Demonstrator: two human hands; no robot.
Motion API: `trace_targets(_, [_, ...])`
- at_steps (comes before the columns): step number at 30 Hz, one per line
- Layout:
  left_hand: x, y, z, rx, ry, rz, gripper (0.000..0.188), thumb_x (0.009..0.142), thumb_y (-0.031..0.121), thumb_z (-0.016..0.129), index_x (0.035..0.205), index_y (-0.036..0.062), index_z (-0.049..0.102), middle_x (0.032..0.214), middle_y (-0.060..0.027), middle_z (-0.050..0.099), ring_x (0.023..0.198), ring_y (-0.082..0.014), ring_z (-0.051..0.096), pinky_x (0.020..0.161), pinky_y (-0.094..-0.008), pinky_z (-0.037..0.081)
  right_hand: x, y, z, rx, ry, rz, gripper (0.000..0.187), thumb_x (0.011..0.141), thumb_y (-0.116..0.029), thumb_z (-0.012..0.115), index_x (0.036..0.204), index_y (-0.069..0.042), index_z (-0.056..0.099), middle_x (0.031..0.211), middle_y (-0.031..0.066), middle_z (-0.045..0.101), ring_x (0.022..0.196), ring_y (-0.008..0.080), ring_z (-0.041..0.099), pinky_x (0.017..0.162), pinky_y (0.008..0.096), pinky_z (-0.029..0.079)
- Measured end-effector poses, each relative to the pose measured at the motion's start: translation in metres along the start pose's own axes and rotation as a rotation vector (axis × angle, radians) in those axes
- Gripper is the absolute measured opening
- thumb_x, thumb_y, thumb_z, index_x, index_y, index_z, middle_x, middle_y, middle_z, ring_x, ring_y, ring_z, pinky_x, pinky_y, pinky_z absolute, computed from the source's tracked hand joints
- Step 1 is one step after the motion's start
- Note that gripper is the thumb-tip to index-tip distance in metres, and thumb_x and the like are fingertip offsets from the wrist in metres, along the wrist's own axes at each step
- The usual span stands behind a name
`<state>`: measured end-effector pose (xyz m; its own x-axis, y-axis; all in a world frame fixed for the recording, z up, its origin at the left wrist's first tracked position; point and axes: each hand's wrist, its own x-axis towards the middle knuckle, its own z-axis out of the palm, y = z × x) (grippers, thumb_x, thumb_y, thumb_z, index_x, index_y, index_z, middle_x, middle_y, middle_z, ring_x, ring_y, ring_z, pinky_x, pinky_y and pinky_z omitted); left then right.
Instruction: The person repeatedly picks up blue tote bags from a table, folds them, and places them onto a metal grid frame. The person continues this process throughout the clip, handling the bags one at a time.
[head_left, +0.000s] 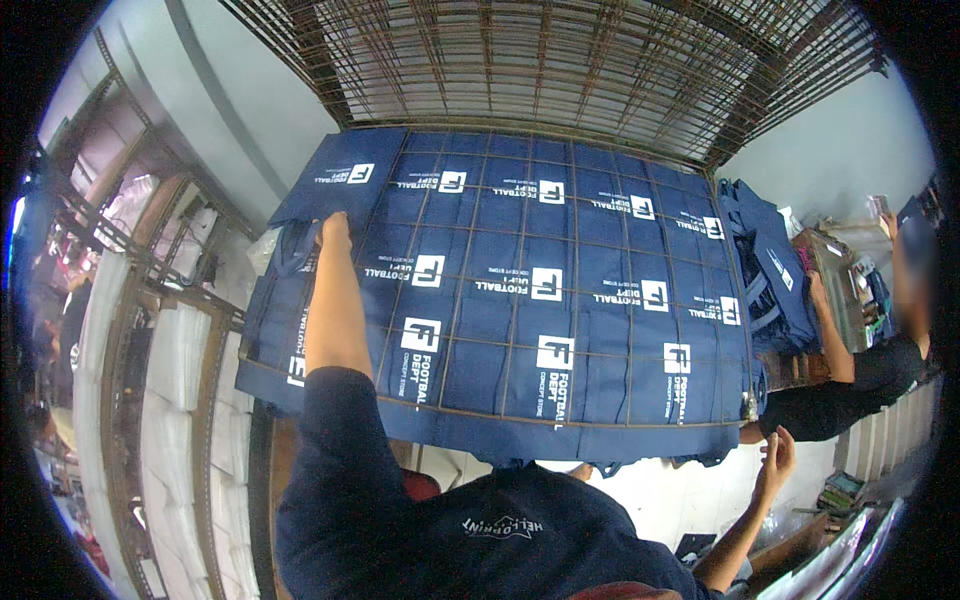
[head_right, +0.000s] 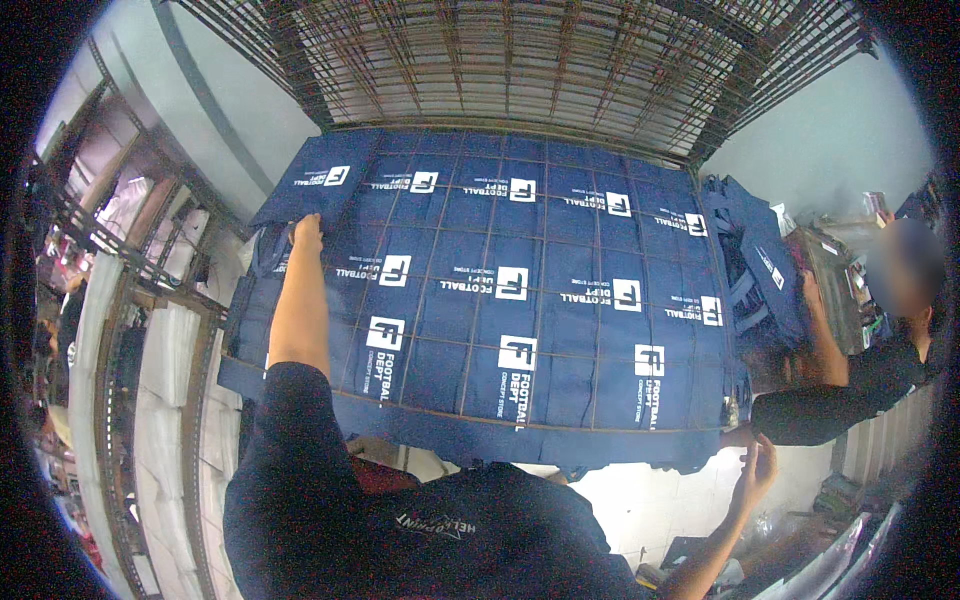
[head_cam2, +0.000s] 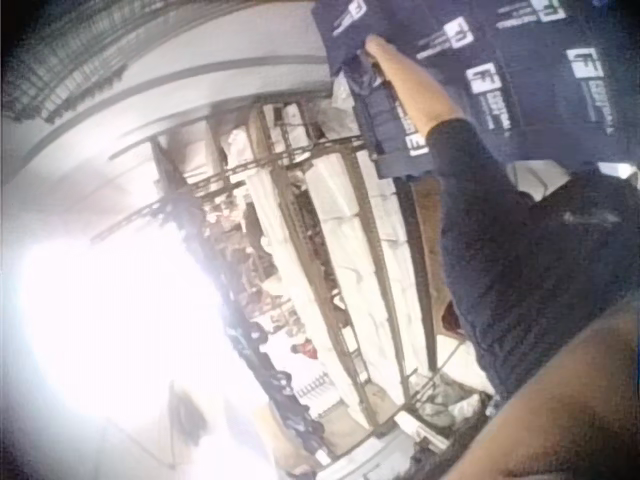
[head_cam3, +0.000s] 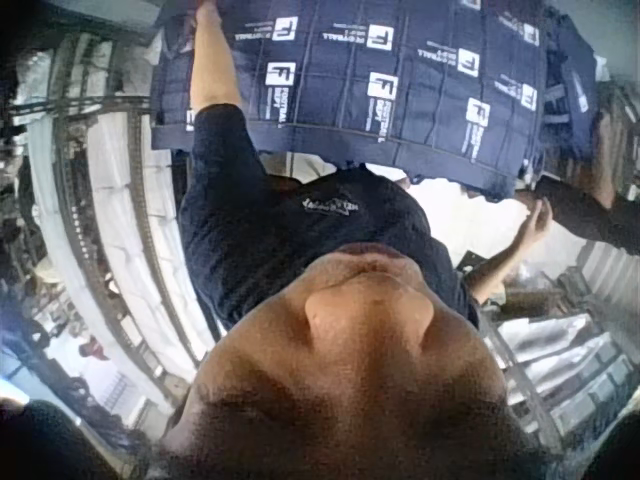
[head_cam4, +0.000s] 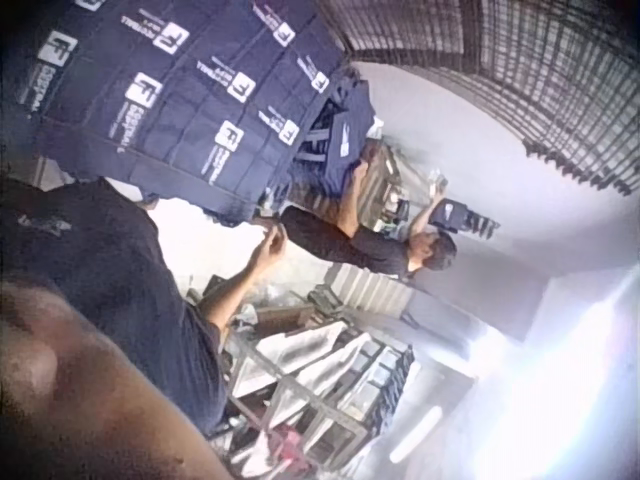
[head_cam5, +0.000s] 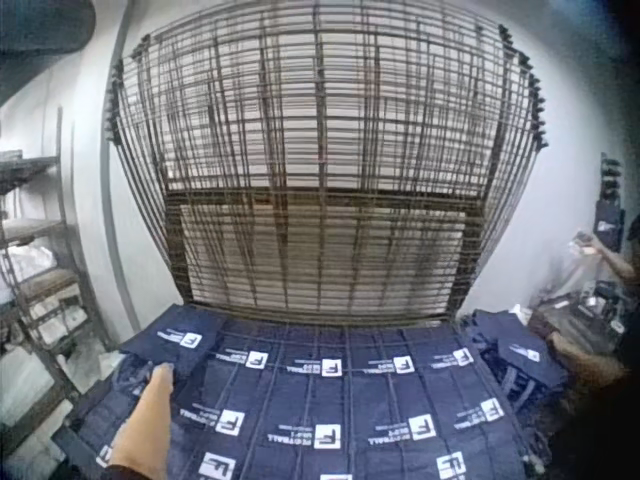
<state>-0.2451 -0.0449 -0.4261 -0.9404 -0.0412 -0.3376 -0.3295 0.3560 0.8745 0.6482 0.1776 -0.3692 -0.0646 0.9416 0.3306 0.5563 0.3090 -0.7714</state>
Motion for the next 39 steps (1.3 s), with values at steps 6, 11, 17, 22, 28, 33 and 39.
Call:
trace_targets(6, [-0.002,-0.002,-0.004,-0.346,-0.035,-0.062,0.024,0.081,0.025,0.068,0.089,0.004,0.059,0.071,-0.0029,0.05,0.063,-0.0108,0.047,0.051,-0.0266,0.039,-0.001,-0.018,0.0,0.036,0.048,0.061,0.026,0.09,-0.023,0.056,0.107,-0.005,0.06,0.08,0.001,0.059,0.064,0.0066,0.053,0.052,0.0191,0.036])
trace_targets(11, [0.006,0.015,0.002,-0.653,0.04,-0.26,0.021,0.08,0.02,0.07,0.089,0.0051,0.058,0.075,-0.0031,0.049,0.062,-0.0081,0.047,0.043,-0.02,0.037,-0.009,-0.015,-0.013,-0.015,0.068,0.085,0.027,0.09,-0.027,0.056,0.107,-0.006,0.061,0.079,0.0005,0.059,0.064,0.0061,0.053,0.051,0.0185,0.035])
trace_targets(17, [-0.002,0.027,-0.003,-1.005,0.042,-0.358,0.023,0.085,0.016,0.063,0.103,0.0039,0.057,0.1,-0.0056,0.056,0.071,-0.0082,0.053,0.053,-0.0149,0.044,-0.001,-0.013,-0.01,0.05,0.064,0.101,0.025,0.091,-0.03,0.055,0.098,-0.007,0.063,0.077,-0.0006,0.058,0.064,0.0064,0.053,0.052,0.0187,0.036])
trace_targets(22, [-0.001,0.032,-0.019,-1.357,0.197,-0.453,0.017,0.082,0.017,0.065,0.09,0.0057,0.055,0.085,-0.0068,0.053,0.065,-0.0136,0.052,0.046,-0.0217,0.048,0.007,-0.006,-0.015,0.069,0.015,0.054,0.025,0.091,-0.028,0.055,0.097,-0.006,0.063,0.077,-0.0005,0.058,0.065,0.0062,0.053,0.053,0.0193,0.036])
trace_targets(28, [-0.11,0.046,-0.012,0.187,-0.004,0.511,0.019,0.073,0.014,0.056,0.09,0.0065,0.059,0.07,-0.0052,0.059,0.058,-0.0195,0.055,0.053,-0.0346,0.045,0.012,0.018,-0.03,0.015,0.099,0.108,0.023,0.089,-0.025,0.057,0.095,-0.004,0.064,0.078,-0.0003,0.06,0.067,0.0074,0.053,0.057,0.0204,0.038])
trace_targets(33, [-0.072,0.066,-0.074,-1.011,-0.187,0.08,0.031,0.073,0.021,0.067,0.09,0.0056,0.047,0.077,-0.008,0.045,0.072,-0.0207,0.049,0.058,-0.033,0.044,0.111,0.066,-0.009,0.358,0.055,0.288,0.024,0.085,-0.026,0.063,0.097,-0.005,0.062,0.08,-0.0003,0.061,0.067,0.0059,0.054,0.055,0.0195,0.04])
trace_targets(39, [-0.274,0.128,-0.004,-1.074,-0.351,0.022,0.035,0.078,0.027,0.068,0.095,0.0045,0.046,0.078,-0.0068,0.051,0.064,-0.0177,0.05,0.053,-0.0298,0.041,0.242,0.22,0.023,-0.007,0.333,0.26,0.044,0.072,-0.036,0.073,0.102,-0.006,0.062,0.084,0.0057,0.064,0.066,0.015,0.061,0.058,0.0269,0.048])
